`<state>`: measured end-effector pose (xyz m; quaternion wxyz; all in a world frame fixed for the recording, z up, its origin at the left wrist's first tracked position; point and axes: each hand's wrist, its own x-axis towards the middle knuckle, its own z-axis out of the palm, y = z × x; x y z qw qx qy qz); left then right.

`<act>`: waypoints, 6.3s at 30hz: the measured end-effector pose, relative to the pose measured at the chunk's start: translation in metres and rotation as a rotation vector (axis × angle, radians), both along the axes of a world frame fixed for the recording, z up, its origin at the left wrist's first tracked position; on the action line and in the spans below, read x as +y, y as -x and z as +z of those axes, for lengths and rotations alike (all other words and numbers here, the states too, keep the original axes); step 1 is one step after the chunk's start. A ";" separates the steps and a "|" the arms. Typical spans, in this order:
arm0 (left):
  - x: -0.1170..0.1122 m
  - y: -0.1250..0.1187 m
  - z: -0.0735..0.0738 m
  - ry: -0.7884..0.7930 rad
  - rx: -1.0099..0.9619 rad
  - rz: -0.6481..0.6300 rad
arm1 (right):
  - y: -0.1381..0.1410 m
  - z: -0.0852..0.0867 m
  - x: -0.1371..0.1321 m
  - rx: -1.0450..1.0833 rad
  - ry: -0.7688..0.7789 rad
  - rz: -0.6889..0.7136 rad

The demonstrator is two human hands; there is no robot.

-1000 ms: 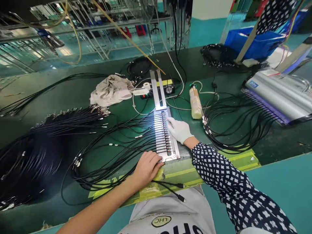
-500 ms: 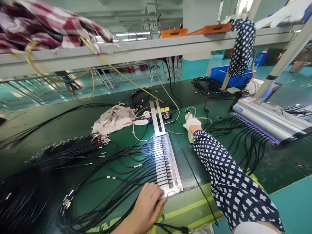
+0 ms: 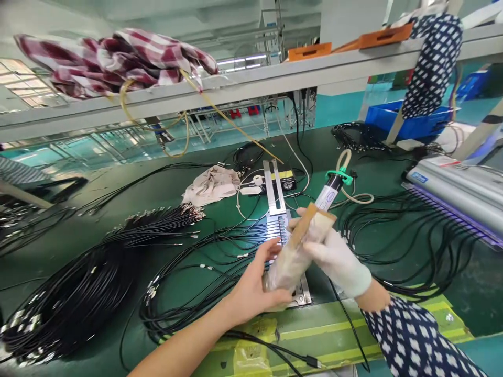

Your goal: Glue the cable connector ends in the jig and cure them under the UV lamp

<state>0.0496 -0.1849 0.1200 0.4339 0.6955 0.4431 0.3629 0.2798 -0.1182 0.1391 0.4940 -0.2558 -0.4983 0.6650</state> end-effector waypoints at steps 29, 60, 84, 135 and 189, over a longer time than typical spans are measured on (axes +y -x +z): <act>0.077 -0.002 0.016 0.608 -0.148 -0.177 | -0.153 0.060 0.071 -0.194 0.136 -0.150; 0.206 0.043 -0.112 -0.212 0.598 0.413 | 0.026 -0.093 0.098 -0.219 0.109 -0.125; 0.182 0.045 -0.109 -0.212 0.704 0.340 | 0.036 -0.096 0.109 -0.684 -0.456 -0.294; 0.184 0.046 -0.105 -0.148 0.651 0.334 | 0.040 -0.105 0.119 -0.595 -0.538 -0.286; 0.185 0.045 -0.106 -0.147 0.646 0.338 | 0.037 -0.107 0.122 -0.622 -0.572 -0.264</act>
